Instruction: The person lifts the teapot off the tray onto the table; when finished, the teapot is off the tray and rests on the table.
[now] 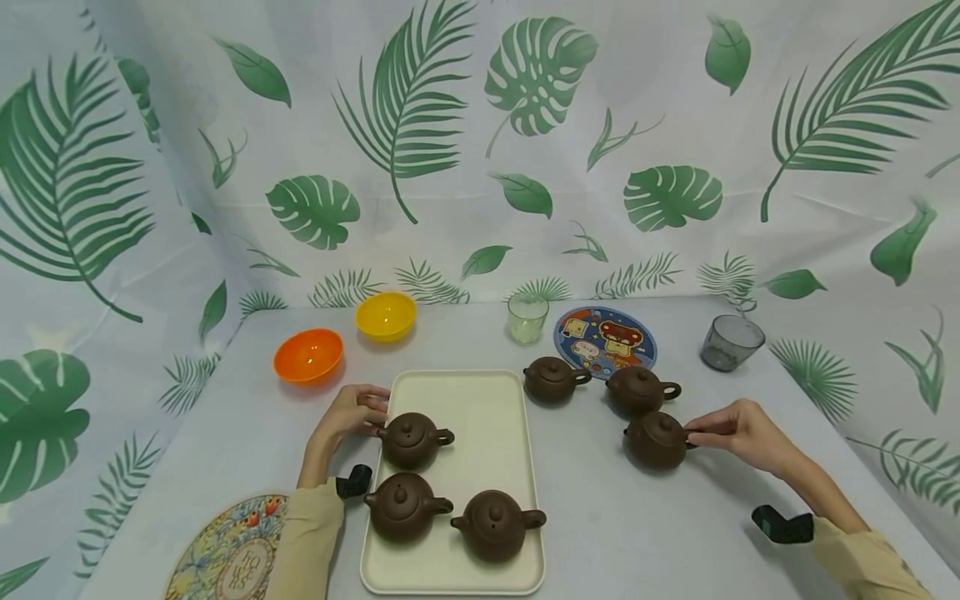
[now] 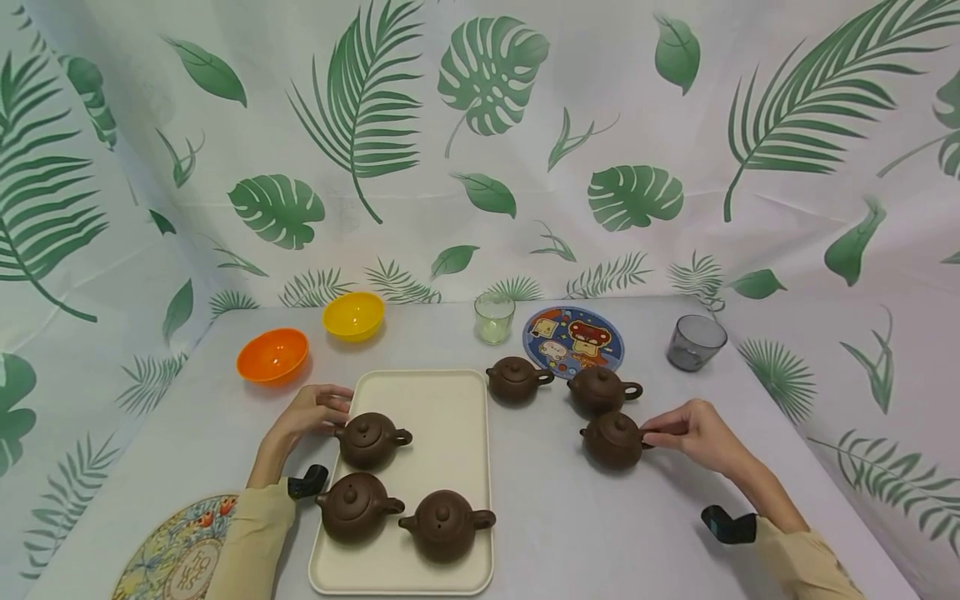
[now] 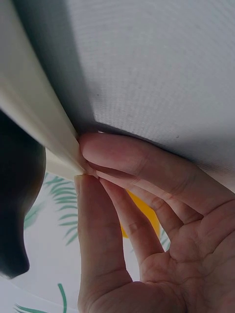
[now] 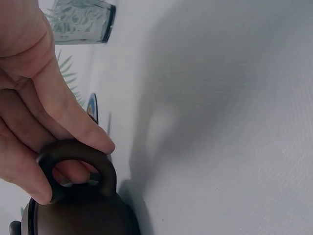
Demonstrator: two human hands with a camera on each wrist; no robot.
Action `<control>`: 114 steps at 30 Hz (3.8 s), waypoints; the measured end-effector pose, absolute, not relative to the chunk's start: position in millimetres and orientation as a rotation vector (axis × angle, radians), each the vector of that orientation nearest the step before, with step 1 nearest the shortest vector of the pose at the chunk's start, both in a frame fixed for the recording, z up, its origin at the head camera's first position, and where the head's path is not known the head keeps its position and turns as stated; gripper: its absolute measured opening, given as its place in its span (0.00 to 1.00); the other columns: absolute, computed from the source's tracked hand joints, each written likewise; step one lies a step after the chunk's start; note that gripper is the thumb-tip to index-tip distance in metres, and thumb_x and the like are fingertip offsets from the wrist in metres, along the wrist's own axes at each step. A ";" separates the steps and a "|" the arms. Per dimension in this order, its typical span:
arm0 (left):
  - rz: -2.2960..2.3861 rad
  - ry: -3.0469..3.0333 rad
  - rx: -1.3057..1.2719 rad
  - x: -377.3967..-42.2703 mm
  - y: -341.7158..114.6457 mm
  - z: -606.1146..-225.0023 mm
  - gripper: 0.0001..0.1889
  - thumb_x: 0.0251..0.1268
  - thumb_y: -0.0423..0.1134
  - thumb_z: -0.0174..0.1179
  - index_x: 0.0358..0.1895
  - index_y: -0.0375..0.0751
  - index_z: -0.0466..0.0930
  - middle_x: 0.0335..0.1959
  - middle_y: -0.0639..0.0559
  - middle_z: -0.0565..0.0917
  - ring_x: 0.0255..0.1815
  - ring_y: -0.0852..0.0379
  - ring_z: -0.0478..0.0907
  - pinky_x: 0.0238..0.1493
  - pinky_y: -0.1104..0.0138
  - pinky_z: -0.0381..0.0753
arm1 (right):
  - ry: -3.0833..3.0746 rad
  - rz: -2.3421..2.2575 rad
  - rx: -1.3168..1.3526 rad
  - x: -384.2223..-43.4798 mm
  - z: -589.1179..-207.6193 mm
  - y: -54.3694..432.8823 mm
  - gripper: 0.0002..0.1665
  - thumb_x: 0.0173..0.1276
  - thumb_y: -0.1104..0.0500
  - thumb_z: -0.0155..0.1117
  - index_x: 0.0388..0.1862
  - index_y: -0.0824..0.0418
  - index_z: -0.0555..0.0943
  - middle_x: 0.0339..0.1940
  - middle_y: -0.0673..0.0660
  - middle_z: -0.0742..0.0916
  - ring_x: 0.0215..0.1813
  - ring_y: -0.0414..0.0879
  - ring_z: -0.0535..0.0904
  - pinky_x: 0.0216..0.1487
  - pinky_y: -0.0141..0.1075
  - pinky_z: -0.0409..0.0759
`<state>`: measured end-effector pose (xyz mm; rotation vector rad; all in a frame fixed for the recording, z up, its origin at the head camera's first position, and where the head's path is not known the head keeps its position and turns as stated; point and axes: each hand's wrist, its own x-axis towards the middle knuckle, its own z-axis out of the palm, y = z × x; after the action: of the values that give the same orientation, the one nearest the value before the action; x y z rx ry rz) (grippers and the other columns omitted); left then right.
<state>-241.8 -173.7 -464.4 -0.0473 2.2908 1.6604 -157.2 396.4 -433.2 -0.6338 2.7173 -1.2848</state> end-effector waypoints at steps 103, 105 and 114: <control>1.683 2.275 -0.071 -241.9 -173.5 -465.0 0.23 0.55 0.21 0.61 0.57 0.23 0.72 0.33 0.42 0.79 0.27 0.55 0.82 0.30 0.61 0.86 | 2.700 -1.022 -0.863 -206.5 -404.9 261.2 0.04 0.56 0.67 0.71 0.31 0.67 0.88 0.25 0.54 0.89 0.26 0.34 0.81 0.22 0.29 0.77; 1.684 2.272 -0.073 -241.5 -173.0 -464.9 0.23 0.55 0.21 0.61 0.57 0.23 0.72 0.33 0.41 0.79 0.27 0.55 0.82 0.30 0.61 0.86 | 2.695 -1.006 -0.846 -206.4 -405.6 264.8 0.04 0.56 0.67 0.71 0.31 0.67 0.88 0.26 0.54 0.89 0.26 0.33 0.81 0.23 0.28 0.78; 1.670 2.279 -0.089 -239.1 -170.6 -462.2 0.24 0.55 0.22 0.62 0.58 0.24 0.72 0.34 0.41 0.79 0.26 0.55 0.81 0.31 0.61 0.86 | 2.644 -1.021 -0.855 -206.1 -411.8 269.4 0.05 0.55 0.67 0.72 0.31 0.69 0.88 0.26 0.56 0.89 0.29 0.37 0.83 0.26 0.29 0.81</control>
<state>-239.1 -170.6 -462.2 -0.0889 2.2788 1.6695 -206.1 269.4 -411.8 -0.8550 2.6444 -1.0206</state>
